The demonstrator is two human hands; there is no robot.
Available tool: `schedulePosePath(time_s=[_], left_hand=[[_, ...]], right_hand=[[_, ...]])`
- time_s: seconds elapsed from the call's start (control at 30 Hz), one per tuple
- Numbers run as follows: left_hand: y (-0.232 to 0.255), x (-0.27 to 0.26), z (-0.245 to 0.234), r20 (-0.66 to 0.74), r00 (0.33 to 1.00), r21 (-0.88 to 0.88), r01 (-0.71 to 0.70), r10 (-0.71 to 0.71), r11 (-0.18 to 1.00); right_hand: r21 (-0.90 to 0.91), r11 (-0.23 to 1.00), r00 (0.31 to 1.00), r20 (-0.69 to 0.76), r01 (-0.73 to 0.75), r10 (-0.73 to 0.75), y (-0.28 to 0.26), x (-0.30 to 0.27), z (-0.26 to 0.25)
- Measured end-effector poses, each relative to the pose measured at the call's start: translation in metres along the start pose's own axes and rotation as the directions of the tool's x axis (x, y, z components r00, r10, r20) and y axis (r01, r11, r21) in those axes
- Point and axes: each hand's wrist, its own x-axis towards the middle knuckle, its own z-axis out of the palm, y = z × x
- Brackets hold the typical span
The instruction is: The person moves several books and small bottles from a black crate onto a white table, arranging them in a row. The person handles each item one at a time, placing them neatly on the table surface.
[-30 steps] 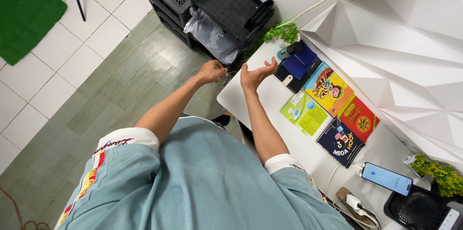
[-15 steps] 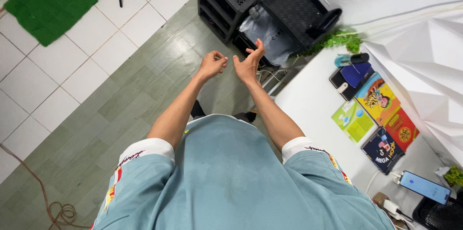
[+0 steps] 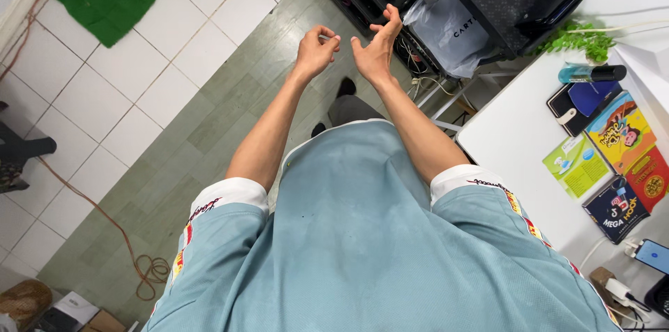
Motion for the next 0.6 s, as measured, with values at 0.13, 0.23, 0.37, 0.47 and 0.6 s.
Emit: schedulePosePath(time_s=[0.13,0.23,0.37,0.47,0.6], left_hand=[[0.022,0.043,-0.007,0.039,0.999,0.011,-0.014,0.013,1.000],[0.036,0.080,-0.015,0.064,0.998,0.053,0.009,-0.013,0.999],[0.063,0.136,-0.028,0.072,0.997,0.124,0.029,-0.038,0.992],[0.087,0.181,-0.035,0.066,0.997,0.182,0.038,-0.051,0.983],[0.106,0.226,-0.044,0.075,0.995,0.185,0.052,-0.067,0.981]], right_hand=[[-0.004,1.000,1.000,0.003,-0.004,0.004,0.012,0.050,0.009],[-0.045,0.996,0.997,0.036,-0.073,0.074,0.035,0.094,0.021],[-0.118,0.983,0.988,0.047,-0.144,0.150,0.072,0.172,0.033],[-0.226,0.961,0.987,-0.036,-0.159,0.155,0.097,0.237,0.030],[-0.486,0.842,0.971,-0.068,-0.233,0.230,0.123,0.302,0.011]])
